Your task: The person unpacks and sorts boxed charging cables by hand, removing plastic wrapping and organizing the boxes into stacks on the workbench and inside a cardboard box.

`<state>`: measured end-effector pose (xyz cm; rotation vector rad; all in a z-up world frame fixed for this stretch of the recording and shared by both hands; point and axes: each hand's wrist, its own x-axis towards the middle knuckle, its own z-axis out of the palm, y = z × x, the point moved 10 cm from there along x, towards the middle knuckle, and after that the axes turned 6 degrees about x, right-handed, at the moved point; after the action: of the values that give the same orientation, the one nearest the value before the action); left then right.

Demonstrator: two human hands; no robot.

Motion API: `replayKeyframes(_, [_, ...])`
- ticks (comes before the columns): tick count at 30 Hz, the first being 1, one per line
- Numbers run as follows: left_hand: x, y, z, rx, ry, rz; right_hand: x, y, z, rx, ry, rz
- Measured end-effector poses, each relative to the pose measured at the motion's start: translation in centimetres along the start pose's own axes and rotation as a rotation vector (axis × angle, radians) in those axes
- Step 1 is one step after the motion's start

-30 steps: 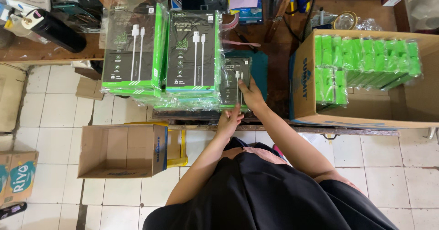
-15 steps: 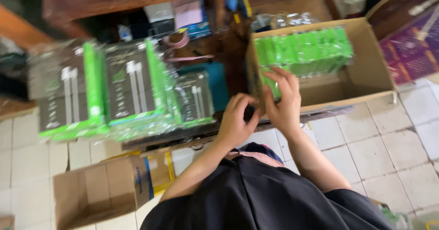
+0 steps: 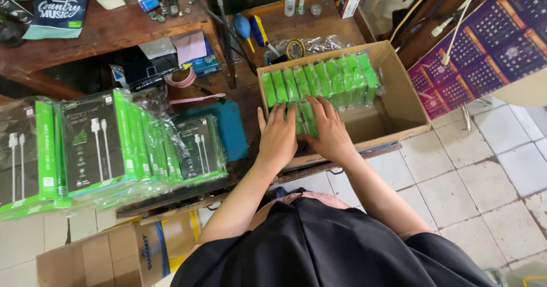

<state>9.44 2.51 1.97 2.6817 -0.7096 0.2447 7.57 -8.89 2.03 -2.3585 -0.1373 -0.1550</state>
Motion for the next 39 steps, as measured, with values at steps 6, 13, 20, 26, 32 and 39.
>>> replayKeyframes(6, [1.3, 2.2, 2.3, 0.083, -0.029, 0.000, -0.3, 3.2, -1.7, 0.024, -0.136, 0.068])
replayKeyframes(13, [3.0, 4.2, 3.8, 0.031, -0.094, -0.011, 0.4, 5.5, -1.4, 0.024, -0.212, 0.093])
replayKeyframes(20, [2.8, 3.6, 4.4, 0.116, -0.075, -0.100, 1.0, 5.3, -0.4, -0.096, -0.302, 0.161])
replayKeyframes(26, [2.1, 2.8, 3.2, -0.039, -0.126, -0.164, 0.6, 3.0, -4.2, -0.093, -0.179, 0.186])
replayKeyframes(32, [2.0, 3.0, -1.9, -0.475, 0.028, -0.035, -0.9, -0.2, -13.9, 0.105, 0.237, -0.160])
replayKeyframes(39, [-0.8, 1.4, -3.8, -0.816, 0.023, 0.055, -0.5, -2.3, -13.6, 0.894, 0.294, -0.375])
